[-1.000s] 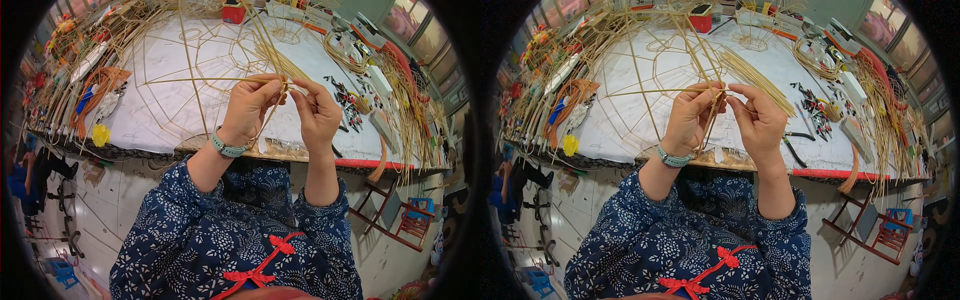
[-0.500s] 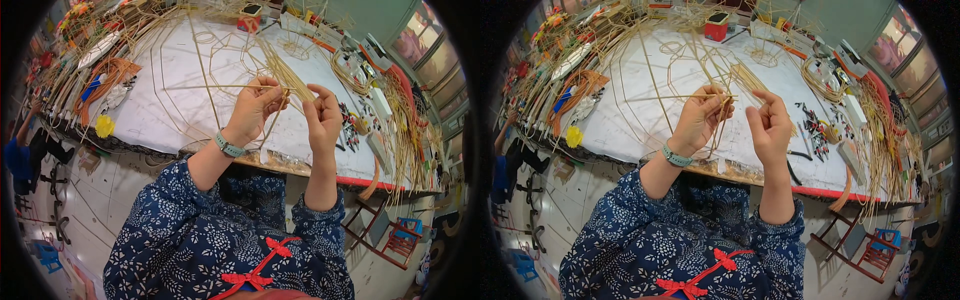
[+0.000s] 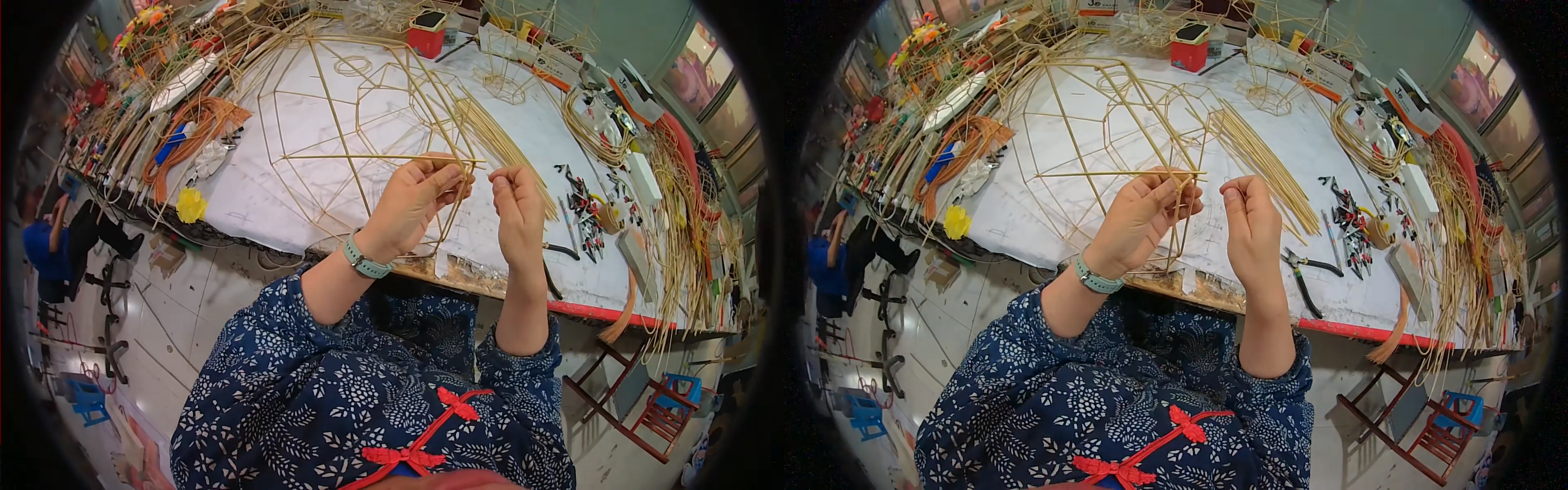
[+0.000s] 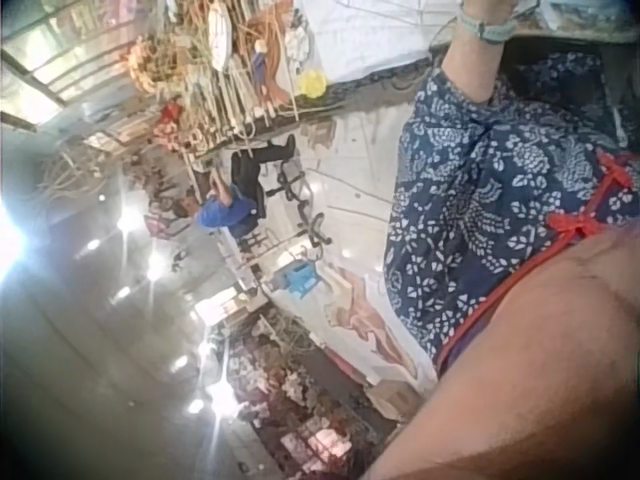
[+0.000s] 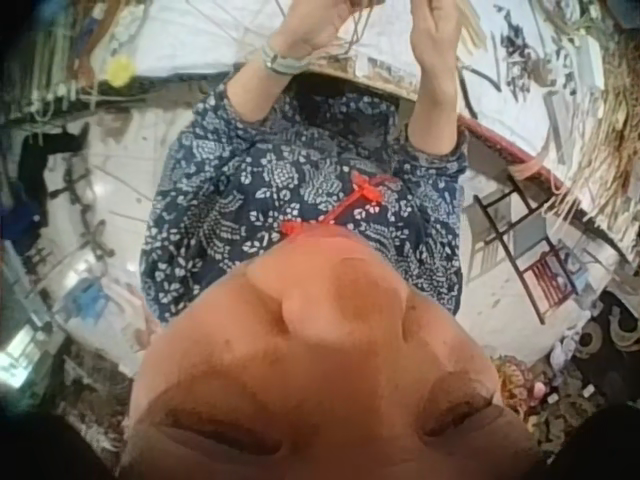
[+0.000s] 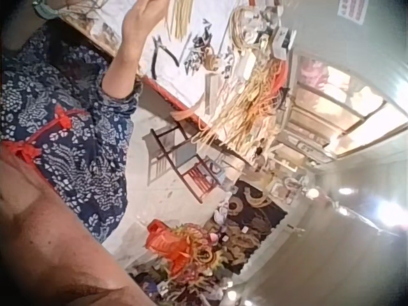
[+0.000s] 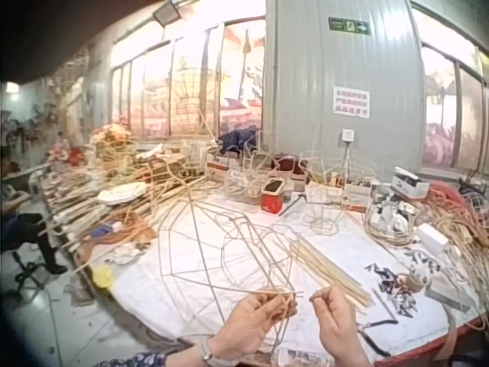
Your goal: Assembling a complex geometric framework by gluing thin bamboo sticks together at specific junctions.
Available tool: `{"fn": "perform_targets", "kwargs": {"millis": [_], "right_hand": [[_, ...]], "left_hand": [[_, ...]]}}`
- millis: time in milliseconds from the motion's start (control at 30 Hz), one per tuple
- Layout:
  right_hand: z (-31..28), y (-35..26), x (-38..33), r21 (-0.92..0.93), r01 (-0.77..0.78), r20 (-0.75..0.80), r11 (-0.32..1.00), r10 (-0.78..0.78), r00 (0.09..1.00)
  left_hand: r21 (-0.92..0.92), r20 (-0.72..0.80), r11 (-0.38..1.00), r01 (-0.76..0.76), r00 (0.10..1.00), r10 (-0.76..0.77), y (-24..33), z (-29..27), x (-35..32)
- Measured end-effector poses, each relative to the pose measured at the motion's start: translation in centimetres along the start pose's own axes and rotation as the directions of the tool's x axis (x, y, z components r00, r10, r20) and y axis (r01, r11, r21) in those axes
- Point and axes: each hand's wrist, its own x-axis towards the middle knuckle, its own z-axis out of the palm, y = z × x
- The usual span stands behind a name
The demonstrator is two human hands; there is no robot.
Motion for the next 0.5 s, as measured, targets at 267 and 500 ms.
{"fn": "perform_targets", "kwargs": {"millis": [267,500], "right_hand": [[-2.1,-0.3,-1.5,-0.11,-0.052,0.095,0.993,0.063,0.994],[-1.9,-4.1,-6.5,-0.094,0.114,0.296,0.989,-0.082,0.952]], "left_hand": [[0.864,0.033,0.47,-0.182,0.951,0.307,3.7,-1.6,-7.2],[0.836,0.497,0.087,-0.541,0.816,0.297,3.2,5.0,-8.4]]}}
